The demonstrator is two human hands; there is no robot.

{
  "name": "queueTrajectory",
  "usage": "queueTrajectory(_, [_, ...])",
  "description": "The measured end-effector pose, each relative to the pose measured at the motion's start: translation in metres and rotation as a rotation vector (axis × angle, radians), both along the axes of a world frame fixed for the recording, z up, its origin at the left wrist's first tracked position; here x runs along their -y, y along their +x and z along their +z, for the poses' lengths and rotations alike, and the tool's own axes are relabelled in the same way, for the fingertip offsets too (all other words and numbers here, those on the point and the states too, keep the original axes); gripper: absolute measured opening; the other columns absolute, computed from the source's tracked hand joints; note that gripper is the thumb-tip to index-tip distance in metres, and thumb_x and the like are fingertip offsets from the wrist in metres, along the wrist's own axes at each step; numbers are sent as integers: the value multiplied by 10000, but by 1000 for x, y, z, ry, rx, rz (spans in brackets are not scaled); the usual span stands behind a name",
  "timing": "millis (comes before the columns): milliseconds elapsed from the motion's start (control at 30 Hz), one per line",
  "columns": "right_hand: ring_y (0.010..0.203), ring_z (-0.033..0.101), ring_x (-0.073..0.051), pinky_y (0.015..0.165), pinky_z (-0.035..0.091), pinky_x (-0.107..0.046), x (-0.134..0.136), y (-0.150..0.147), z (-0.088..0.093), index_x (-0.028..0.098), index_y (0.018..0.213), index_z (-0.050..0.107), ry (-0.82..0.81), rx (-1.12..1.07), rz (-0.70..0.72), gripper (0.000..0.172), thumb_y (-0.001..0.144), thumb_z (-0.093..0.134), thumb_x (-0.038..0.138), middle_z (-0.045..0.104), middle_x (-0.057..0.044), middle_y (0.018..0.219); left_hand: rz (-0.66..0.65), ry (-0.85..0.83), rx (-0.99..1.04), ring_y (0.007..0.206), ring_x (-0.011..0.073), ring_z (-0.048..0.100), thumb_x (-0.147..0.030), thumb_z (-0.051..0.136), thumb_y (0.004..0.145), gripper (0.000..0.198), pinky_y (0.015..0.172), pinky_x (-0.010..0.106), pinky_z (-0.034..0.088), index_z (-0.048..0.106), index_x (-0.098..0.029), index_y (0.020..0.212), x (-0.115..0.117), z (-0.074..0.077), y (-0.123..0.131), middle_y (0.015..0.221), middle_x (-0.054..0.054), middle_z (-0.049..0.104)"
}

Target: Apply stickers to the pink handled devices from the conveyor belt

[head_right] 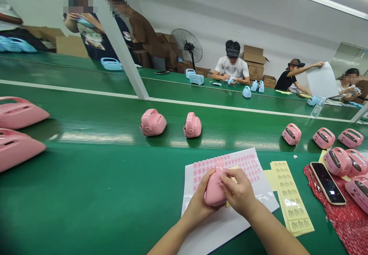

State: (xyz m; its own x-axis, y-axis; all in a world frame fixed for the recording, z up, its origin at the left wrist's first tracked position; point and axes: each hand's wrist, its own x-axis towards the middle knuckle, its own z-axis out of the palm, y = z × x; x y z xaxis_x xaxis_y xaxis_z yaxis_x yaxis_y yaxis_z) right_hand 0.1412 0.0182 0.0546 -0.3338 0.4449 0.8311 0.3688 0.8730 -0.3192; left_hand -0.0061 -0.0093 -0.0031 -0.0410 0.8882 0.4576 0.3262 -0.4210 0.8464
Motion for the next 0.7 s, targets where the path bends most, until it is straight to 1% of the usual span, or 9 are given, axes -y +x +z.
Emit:
queueTrajectory(67, [856,552,-184,723,503,-340,-1,0,0,278,1127,552,4,29,12,348,822,485,125,591,-76,972,2,6,-23,1116,299,512,-244,742,549,864,915,465,431,268,-304,1269,0,3,0,1302,97,428])
queueTrajectory(100, [856,548,-191,729,497,-352,-1,0,0,276,1104,559,-43,31,8,322,816,498,147,593,-73,962,-8,17,-48,1132,305,498,-243,741,559,858,924,477,422,263,-305,1269,0,5,-1,1305,101,422])
queueTrajectory(200, [869,535,-210,745,484,-383,-4,-2,2,242,1079,535,-357,-26,-8,325,757,576,251,579,-78,982,-50,77,-141,1208,324,423,-254,721,613,819,962,517,377,247,-318,1278,2,13,-4,1335,116,389])
queueTrajectory(300, [863,528,-199,719,484,-353,-8,-4,7,221,1130,468,-713,-100,89,515,657,655,299,539,-86,1085,-80,122,-196,1242,339,379,-243,707,639,814,972,540,360,233,-323,1297,6,20,-8,1340,134,380])
queueTrajectory(433, [795,515,-161,671,470,-298,-18,-1,18,231,1185,444,-996,-139,192,672,577,715,324,513,-59,1050,-166,165,-206,1246,357,371,-225,710,630,818,975,540,352,263,-318,1309,13,27,-10,1340,144,391])
queueTrajectory(500, [722,498,-133,676,458,-294,-25,3,24,239,1200,464,-1052,-130,202,654,604,698,370,502,-32,956,-210,145,-132,1226,350,402,-245,724,622,810,968,531,361,291,-337,1301,16,30,-9,1342,127,406])
queueTrajectory(567, [672,479,-112,666,444,-283,-32,8,26,251,1161,525,-1068,-105,222,574,635,667,432,485,-10,890,-215,64,28,1187,345,449,-321,761,589,831,944,522,388,313,-348,1288,19,32,-8,1333,114,428])
queueTrajectory(633, [609,456,-98,582,415,-250,-40,11,26,241,1056,598,-1127,-51,287,474,650,638,482,489,9,799,-233,-37,247,1151,347,483,-463,775,530,905,911,514,419,306,-343,1295,19,32,-6,1325,112,446])
queueTrajectory(700, [503,405,-82,463,334,-211,-48,12,23,198,885,633,-1259,-3,354,389,651,616,508,474,35,643,-282,-110,420,1150,358,481,-592,746,466,1014,892,505,438,274,-325,1323,18,32,-5,1332,119,452])
